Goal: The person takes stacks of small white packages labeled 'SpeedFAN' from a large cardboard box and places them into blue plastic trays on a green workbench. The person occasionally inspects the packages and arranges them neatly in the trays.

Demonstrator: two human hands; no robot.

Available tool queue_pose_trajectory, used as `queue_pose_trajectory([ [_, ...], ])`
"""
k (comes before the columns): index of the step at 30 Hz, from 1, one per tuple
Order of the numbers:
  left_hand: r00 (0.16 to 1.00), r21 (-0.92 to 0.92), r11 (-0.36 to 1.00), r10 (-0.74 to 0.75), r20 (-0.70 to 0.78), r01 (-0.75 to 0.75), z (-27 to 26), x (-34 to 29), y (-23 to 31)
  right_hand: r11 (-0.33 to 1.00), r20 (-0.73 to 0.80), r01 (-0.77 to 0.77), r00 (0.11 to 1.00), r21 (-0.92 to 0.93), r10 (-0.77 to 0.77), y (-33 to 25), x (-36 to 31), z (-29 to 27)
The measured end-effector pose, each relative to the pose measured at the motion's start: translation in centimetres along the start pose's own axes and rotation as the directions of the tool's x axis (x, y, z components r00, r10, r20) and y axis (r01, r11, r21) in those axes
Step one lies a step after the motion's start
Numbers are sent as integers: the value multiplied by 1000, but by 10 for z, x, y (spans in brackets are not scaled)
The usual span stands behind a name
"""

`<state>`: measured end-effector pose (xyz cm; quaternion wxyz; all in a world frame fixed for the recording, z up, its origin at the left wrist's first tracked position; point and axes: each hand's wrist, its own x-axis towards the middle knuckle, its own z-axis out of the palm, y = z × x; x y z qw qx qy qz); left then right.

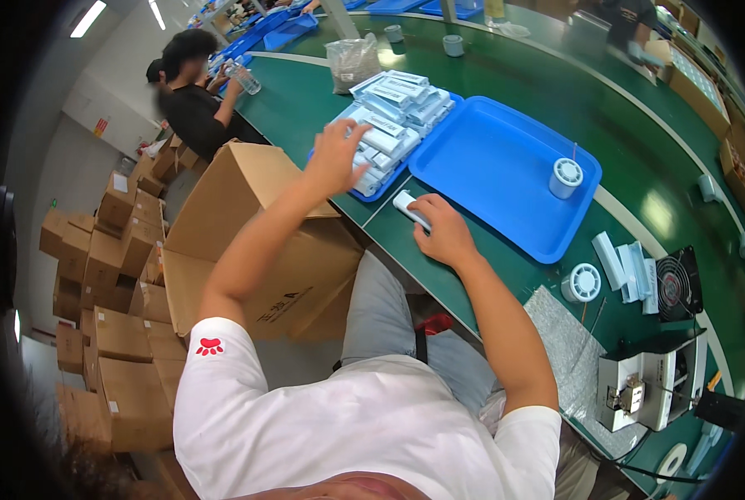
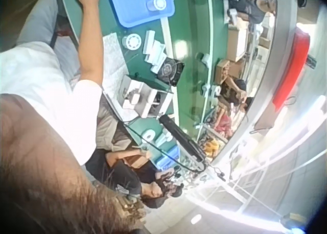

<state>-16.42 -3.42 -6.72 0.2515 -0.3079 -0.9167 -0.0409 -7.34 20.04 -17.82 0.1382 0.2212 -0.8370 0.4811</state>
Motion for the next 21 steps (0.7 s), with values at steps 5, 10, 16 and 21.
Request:
queue_pose_trajectory([
  [5, 708, -797, 291, 367, 604, 529, -50, -80, 93, 999, -41, 42, 998, -20, -43, 7, -1, 0],
  [10, 385, -656, 311, 610, 693, 688, 86, -218, 171, 999, -35, 46, 998, -14, -47, -1, 4, 0],
  [16, 352, -472, 811, 354, 866, 346, 283, -271, 238, 1000, -5, -5, 1000, -20, 5, -9, 12, -7],
  [21, 312, -551, 780, 466, 828, 298, 299, -252, 248, 998, 21, -64, 998, -24, 65, -2, 12, -6],
])
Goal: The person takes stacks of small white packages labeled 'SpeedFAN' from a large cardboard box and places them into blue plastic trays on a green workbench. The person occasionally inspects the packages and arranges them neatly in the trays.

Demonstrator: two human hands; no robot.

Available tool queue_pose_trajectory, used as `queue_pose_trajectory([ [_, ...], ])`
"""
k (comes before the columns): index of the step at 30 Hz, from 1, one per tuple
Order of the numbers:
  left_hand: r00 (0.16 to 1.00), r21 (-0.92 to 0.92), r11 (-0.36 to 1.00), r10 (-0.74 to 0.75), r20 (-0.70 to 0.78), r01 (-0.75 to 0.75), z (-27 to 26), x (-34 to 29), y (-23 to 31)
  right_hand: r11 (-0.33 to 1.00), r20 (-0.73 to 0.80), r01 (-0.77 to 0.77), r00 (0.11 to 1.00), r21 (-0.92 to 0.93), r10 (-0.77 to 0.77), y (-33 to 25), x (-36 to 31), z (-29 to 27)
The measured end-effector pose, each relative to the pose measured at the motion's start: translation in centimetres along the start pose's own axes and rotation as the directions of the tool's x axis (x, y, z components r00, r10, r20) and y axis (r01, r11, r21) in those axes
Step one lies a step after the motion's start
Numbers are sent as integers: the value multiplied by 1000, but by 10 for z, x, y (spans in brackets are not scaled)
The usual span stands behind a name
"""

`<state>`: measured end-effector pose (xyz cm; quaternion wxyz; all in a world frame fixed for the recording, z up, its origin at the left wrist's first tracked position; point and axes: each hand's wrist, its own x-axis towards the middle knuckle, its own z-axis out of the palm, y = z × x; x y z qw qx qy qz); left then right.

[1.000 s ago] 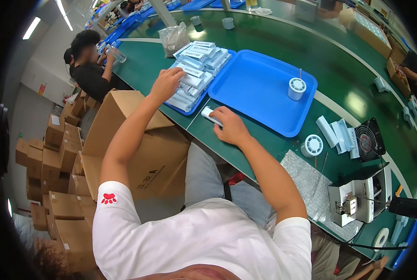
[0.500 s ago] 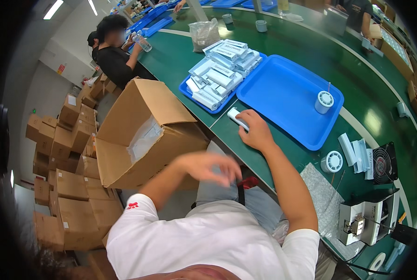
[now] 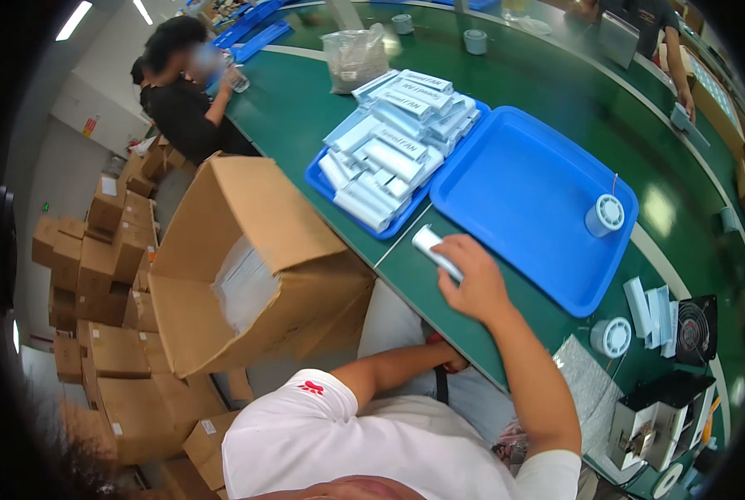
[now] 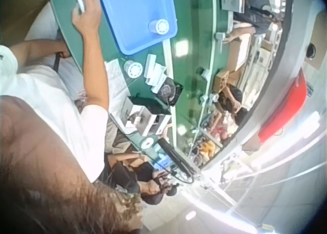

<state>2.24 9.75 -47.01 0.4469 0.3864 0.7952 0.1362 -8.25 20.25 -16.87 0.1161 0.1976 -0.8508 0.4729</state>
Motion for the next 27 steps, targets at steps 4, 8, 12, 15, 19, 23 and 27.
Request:
queue_pose_trajectory([
  [4, 999, -20, 999, 27, 39, -26, -7, 15, 6, 998, 4, -29, 1000, 51, 28, -2, 1, -4],
  [8, 996, -55, 997, 50, 69, -47, -19, 21, 11, 988, 55, -121, 992, 92, 116, -12, -8, -7],
  [12, 994, -63, 997, 52, 96, -46, -25, 25, 10, 965, 88, -211, 976, 156, 200, -13, -4, -16],
  [15, 996, -48, 998, 49, 72, -46, -32, 33, 7, 973, 35, -167, 986, 156, 164, -8, -3, -18],
  [19, 999, -6, 999, 46, 11, -46, -38, 45, 1, 988, -11, -97, 995, 117, 99, -7, -3, -14],
  [23, 996, 39, 999, 41, -76, -38, -43, 49, -12, 993, -30, -65, 997, 98, 68, -3, -1, -6],
  [27, 990, 103, 994, 55, -132, -42, -38, 40, -24, 1000, -40, -23, 999, 17, 23, 1, -10, -4],
])
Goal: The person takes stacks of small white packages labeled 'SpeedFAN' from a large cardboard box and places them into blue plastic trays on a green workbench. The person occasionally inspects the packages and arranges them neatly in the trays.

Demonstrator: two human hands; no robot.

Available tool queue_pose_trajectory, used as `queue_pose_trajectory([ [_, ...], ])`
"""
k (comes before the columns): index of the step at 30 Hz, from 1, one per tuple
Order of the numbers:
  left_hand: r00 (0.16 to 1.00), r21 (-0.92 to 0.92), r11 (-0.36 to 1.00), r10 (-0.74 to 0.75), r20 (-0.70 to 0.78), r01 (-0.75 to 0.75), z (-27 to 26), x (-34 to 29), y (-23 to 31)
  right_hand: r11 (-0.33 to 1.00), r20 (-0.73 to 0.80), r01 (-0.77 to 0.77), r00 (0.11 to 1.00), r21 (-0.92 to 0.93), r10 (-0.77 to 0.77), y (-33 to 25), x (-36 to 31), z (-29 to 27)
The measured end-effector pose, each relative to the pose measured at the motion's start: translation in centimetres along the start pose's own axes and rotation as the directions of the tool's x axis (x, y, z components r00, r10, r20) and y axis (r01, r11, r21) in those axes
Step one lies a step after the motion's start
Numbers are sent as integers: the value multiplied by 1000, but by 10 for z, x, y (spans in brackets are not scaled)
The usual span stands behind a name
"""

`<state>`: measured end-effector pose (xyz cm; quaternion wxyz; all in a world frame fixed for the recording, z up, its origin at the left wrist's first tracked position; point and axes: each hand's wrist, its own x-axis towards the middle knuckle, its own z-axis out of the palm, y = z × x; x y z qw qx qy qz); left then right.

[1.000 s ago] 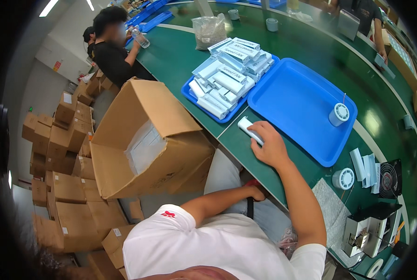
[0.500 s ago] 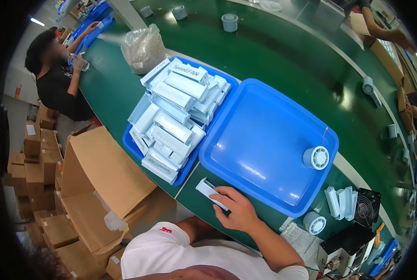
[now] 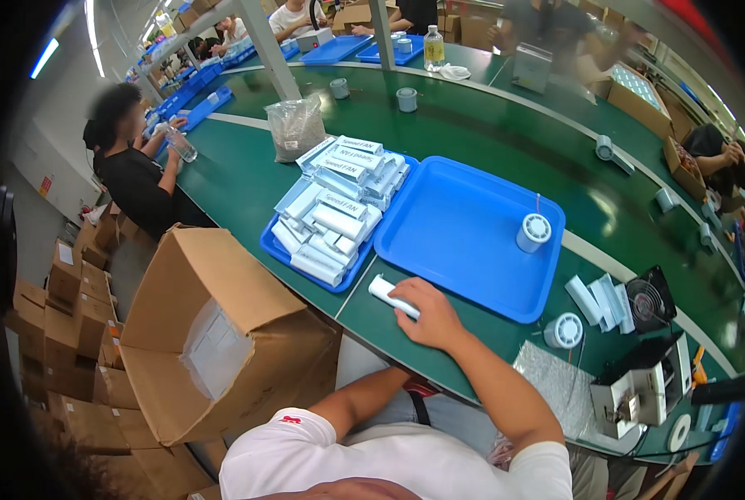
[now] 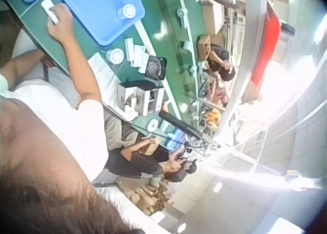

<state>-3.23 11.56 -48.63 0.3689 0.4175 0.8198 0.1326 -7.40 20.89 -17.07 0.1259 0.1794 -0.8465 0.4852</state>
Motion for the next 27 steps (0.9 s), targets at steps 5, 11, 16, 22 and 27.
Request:
queue_pose_trajectory([
  [5, 988, 94, 996, 29, -152, -14, 3, -26, -18, 997, -37, 74, 996, -25, -75, -1, -8, 1],
  [11, 977, 38, 991, -135, 168, 130, 28, -30, -9, 992, -67, 115, 991, -57, -118, 8, -11, 9],
  [16, 987, 264, 953, -126, -96, 147, 55, -35, -3, 986, -66, 148, 986, -76, -153, -1, -4, 12],
  [22, 968, 300, 926, -249, 24, 231, -11, -77, 129, 982, -75, 116, 989, -146, -128, 34, -9, 6],
  [27, 905, -35, 999, -8, -426, -8, -25, -159, 220, 984, -54, 135, 988, -118, -142, 23, -7, 12],
])
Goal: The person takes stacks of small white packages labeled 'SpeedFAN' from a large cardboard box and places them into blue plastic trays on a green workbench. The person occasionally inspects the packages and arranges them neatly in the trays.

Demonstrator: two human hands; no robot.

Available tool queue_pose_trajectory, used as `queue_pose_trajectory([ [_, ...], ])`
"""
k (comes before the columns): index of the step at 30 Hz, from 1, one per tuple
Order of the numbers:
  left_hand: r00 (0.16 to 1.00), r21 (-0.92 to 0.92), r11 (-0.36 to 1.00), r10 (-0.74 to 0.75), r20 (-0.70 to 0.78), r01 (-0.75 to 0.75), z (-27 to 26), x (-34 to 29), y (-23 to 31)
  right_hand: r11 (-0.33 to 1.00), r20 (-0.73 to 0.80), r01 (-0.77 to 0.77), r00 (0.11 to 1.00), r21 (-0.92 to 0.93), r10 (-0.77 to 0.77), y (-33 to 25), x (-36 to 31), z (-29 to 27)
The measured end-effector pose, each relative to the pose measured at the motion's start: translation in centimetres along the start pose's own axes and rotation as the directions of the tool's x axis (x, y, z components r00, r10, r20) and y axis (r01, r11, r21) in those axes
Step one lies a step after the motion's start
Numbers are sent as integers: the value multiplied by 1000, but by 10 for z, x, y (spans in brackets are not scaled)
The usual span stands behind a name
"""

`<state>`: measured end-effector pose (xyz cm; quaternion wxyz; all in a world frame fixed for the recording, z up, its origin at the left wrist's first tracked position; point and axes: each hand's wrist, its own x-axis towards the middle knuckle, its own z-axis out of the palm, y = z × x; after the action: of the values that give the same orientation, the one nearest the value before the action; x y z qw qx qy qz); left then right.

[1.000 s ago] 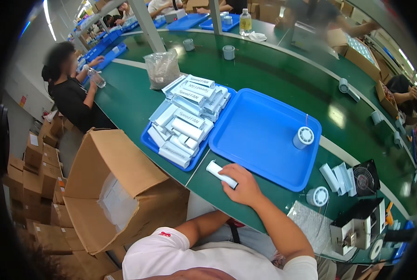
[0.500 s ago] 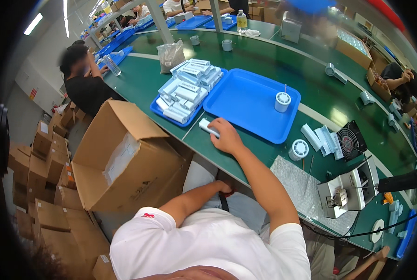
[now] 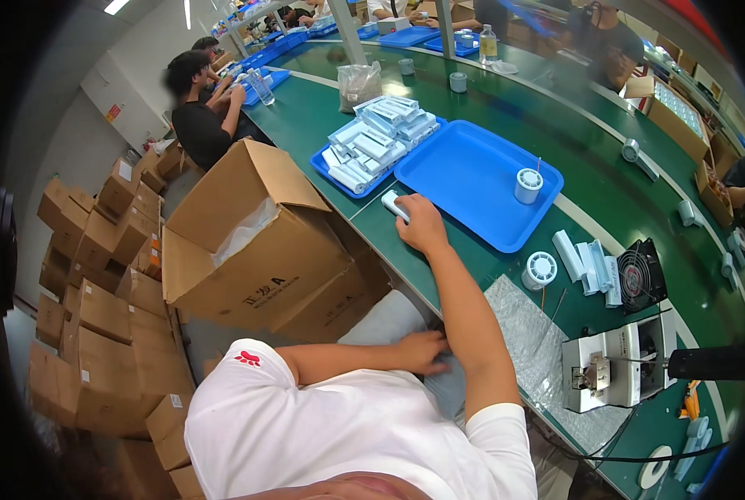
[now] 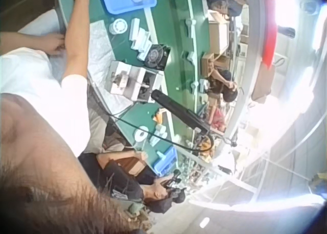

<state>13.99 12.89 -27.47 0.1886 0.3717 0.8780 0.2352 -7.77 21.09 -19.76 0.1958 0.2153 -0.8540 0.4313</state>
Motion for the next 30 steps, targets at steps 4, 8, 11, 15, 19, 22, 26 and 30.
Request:
queue_pose_trajectory([
  [4, 931, -227, 920, 348, 107, -318, 36, 23, -10, 999, 10, 8, 1000, 36, -9, -10, 0, 0],
  [8, 864, -265, 894, 428, 267, -361, 53, 46, -6, 1000, 25, -2, 1000, 28, 1, -5, -1, -6],
  [11, 796, -441, 852, 465, 389, -282, 50, 58, -9, 1000, 34, -13, 999, 1, 13, -6, 1, -8],
  [15, 669, -495, 866, 412, 618, -76, 14, 57, -10, 999, 34, -24, 999, -24, 25, -6, 2, -8],
  [19, 576, -519, 845, 489, 655, -127, 12, 61, -26, 999, 34, -25, 999, -21, 26, -16, 6, -9],
  [22, 519, -542, 821, 547, 657, -178, 9, 61, -26, 999, 29, -35, 999, -24, 35, -20, 7, -12],
  [26, 497, -602, 779, 598, 629, -175, 18, 55, -31, 998, 32, -48, 998, -37, 50, -27, 9, -16],
  [30, 578, -578, 772, 607, 546, -265, 12, 53, -39, 998, 40, -62, 997, -30, 63, -29, 12, -13],
])
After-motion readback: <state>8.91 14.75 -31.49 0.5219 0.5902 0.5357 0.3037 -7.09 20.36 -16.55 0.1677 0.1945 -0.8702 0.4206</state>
